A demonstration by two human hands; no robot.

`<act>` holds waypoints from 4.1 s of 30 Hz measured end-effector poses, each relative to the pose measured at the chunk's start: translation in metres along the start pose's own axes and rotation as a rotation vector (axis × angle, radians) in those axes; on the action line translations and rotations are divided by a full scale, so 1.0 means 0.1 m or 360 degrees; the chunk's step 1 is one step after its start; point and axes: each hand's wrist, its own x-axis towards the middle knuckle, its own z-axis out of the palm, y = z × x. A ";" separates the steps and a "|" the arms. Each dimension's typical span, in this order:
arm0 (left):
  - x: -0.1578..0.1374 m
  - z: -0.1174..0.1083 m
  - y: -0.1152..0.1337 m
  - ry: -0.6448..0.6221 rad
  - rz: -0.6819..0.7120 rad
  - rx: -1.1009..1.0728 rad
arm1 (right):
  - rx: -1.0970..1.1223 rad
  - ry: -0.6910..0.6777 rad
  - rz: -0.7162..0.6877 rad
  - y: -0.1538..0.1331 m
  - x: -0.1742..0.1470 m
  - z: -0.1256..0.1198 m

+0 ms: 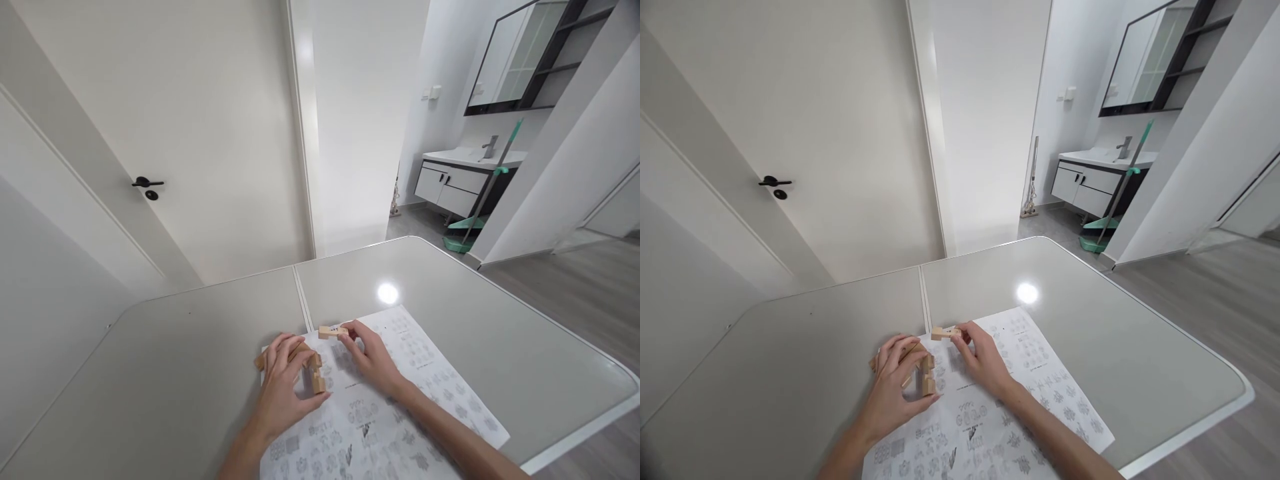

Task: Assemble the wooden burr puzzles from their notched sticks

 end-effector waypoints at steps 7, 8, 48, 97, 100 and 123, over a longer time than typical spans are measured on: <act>-0.01 -0.04 -0.05 -0.0091 0.0232 0.0104 | 0.0214 -0.0283 0.0044 0.01 -0.01 -0.02; -0.01 -0.05 -0.06 -0.0097 0.0247 0.0104 | 0.0236 -0.0340 0.0040 0.01 -0.01 -0.03; -0.06 -0.34 -0.74 -0.0120 -0.0059 -0.0113 | -0.0120 -0.0664 -0.0539 0.01 -0.15 0.18; -0.05 -0.18 -1.07 0.0410 -0.0743 -0.0035 | 0.0678 -0.0111 0.0396 0.06 -0.03 0.16; -0.05 -0.17 -1.09 0.0381 -0.0727 -0.0018 | 0.0697 -0.0111 0.0408 0.04 -0.03 0.15; -0.05 -0.09 -1.11 0.0358 -0.0539 0.0099 | 0.0644 -0.0137 0.0383 0.05 -0.06 0.13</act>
